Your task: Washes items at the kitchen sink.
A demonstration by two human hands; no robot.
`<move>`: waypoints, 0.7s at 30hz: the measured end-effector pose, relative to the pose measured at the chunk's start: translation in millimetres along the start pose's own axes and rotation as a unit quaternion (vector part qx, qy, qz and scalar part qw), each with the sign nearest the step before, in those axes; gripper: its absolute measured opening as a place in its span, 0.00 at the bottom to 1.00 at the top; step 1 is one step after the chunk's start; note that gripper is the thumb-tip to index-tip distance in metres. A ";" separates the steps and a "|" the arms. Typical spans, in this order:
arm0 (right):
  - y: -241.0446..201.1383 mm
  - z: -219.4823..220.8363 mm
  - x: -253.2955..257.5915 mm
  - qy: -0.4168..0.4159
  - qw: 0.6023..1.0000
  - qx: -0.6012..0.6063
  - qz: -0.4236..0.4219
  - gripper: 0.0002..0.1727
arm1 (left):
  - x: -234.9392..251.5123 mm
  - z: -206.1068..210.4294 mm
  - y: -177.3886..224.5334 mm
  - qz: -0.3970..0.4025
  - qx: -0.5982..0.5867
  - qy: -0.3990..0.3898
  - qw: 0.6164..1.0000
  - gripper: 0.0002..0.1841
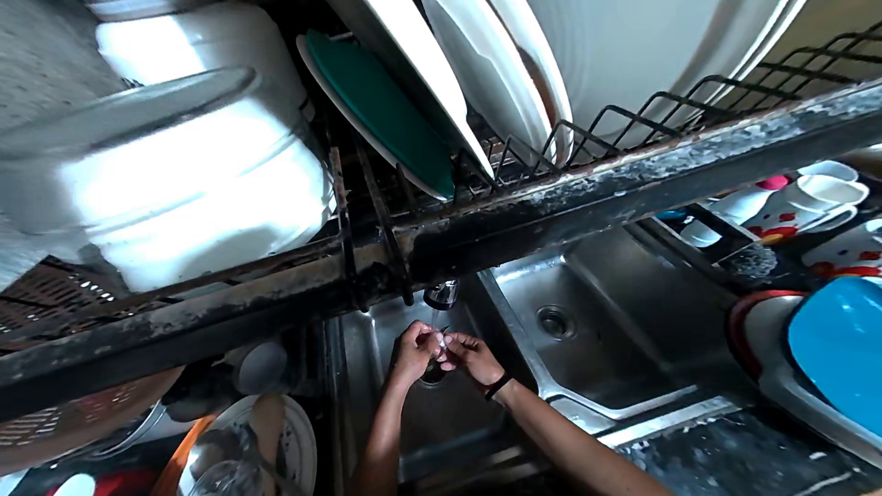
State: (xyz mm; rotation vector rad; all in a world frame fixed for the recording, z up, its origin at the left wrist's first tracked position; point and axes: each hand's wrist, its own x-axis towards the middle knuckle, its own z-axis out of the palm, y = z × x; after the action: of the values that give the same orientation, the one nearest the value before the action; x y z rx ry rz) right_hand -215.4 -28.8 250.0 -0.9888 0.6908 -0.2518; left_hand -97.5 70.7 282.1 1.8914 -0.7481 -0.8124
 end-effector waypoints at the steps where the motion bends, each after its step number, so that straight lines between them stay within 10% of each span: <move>1: 0.0 0.0 0.6 0.008 1.000 0.004 0.005 0.13 | -0.3 1.2 2.6 -0.003 0.025 0.005 1.000 0.14; 9: -17.3 -28.2 28.1 0.110 0.980 -0.162 -0.044 0.16 | -7.9 0.9 1.5 -0.010 0.148 0.024 0.989 0.17; 15: -75.3 -85.1 80.4 0.283 0.869 -0.363 -0.183 0.32 | -9.8 -2.0 -5.4 -0.016 0.145 0.042 0.988 0.17; 21: -109.5 -100.3 121.8 0.245 0.855 -0.446 -0.097 0.32 | -3.3 1.7 -5.3 -0.065 0.174 0.011 0.983 0.19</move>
State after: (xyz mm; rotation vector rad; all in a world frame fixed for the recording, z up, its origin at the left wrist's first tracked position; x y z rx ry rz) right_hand -174.8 -216.4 254.1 -1.9305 1.2256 -0.3781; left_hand -99.9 74.4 277.5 2.2781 -0.7989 -0.7777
